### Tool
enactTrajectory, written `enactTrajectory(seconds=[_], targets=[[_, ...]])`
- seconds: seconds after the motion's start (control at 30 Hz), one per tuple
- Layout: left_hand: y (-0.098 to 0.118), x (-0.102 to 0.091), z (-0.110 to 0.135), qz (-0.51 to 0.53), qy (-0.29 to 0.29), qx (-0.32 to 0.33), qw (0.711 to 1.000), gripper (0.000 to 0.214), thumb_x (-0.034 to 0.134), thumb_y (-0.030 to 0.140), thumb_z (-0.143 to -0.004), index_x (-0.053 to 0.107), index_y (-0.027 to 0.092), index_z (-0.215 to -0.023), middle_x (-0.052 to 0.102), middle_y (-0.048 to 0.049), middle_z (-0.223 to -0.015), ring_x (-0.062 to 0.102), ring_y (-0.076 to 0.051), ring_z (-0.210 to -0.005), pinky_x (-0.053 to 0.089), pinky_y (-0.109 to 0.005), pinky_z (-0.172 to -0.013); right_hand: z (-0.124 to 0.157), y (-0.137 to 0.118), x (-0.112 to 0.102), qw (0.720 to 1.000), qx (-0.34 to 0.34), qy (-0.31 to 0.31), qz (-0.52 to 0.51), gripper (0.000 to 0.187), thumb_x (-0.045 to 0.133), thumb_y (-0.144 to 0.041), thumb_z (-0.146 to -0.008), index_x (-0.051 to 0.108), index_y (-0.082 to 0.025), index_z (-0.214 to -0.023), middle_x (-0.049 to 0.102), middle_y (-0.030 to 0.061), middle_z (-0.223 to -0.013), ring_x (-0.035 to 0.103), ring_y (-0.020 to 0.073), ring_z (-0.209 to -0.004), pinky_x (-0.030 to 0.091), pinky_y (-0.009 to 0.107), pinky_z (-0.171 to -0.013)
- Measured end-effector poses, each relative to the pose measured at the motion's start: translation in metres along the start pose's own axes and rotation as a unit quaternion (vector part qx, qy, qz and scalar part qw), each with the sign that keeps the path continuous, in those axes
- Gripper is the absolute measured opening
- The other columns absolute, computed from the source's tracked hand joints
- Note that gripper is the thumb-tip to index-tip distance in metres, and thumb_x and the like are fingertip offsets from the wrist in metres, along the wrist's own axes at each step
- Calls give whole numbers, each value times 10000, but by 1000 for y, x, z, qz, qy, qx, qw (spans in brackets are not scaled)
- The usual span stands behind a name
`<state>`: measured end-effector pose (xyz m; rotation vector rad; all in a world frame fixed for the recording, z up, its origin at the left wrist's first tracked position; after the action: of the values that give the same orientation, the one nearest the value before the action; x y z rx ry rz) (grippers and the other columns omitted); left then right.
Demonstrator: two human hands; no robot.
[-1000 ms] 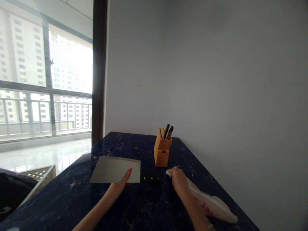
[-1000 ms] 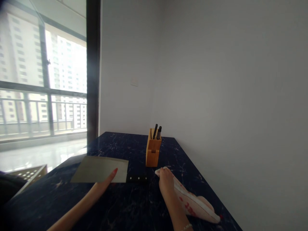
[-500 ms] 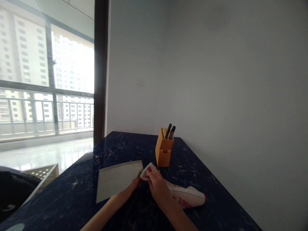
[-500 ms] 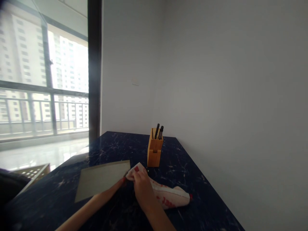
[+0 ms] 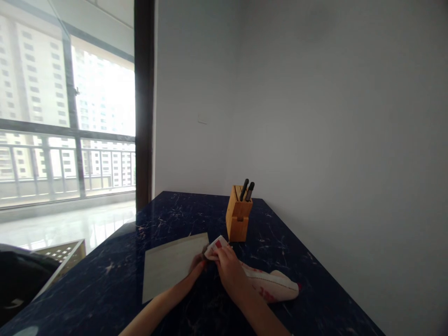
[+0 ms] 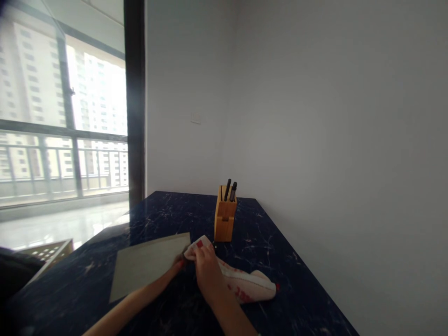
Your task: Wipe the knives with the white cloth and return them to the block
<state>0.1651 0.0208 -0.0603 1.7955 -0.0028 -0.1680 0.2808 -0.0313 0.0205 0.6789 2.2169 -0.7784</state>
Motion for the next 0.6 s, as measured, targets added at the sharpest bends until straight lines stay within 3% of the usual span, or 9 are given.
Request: enactTrajectory(seconds=[0.17, 0.27, 0.37, 0.47, 0.6], targets=[[1, -7, 10, 31, 14, 38, 999, 281, 543, 457, -753, 624, 192, -793, 635, -8, -841, 554, -184, -853, 419, -304, -820, 10, 0, 2, 999, -10, -36, -12, 276, 385, 24, -702, 510, -192, -820, 545, 28, -845, 495, 172, -876, 339, 355, -905], [1, -12, 9, 49, 21, 58, 997, 359, 576, 549, -662, 597, 191, -644, 605, 6, -659, 540, -165, -680, 436, -286, -694, 9, 2, -3, 999, 20, -7, -46, 268, 388, 12, -723, 509, -192, -847, 544, 30, -871, 487, 166, -892, 363, 325, -866], [-3, -13, 2, 63, 29, 76, 995, 407, 610, 586, -596, 576, 185, -659, 580, 11, -634, 511, -147, -598, 425, -270, -590, 7, -1, -3, 998, 29, 9, -61, 279, 371, -1, -750, 513, -195, -892, 545, 37, -910, 476, 167, -920, 367, 318, -854], [-8, -10, -2, 70, 25, 86, 993, 417, 633, 573, -592, 576, 173, -696, 584, 5, -675, 530, -156, -648, 434, -269, -619, 6, -4, 3, 998, 14, -2, -58, 279, 376, 0, -739, 519, -191, -884, 549, 40, -901, 475, 172, -916, 362, 322, -855], [-4, -4, -1, 64, 1, 79, 995, 310, 545, 428, -778, 571, 151, -915, 598, -20, -873, 565, -156, -762, 469, -311, -692, 3, 11, -4, 996, 60, 22, -67, 265, 376, -24, -743, 531, -192, -879, 552, 39, -906, 484, 170, -903, 384, 295, -804]])
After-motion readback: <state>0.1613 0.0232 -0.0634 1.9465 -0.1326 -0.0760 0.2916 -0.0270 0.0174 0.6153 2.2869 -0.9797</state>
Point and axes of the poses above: each hand's wrist, its own z-axis away from the middle knuckle, its own x-axis out of the palm, y = z × x, the point moved 6 cm from there along -z, towards the middle knuckle
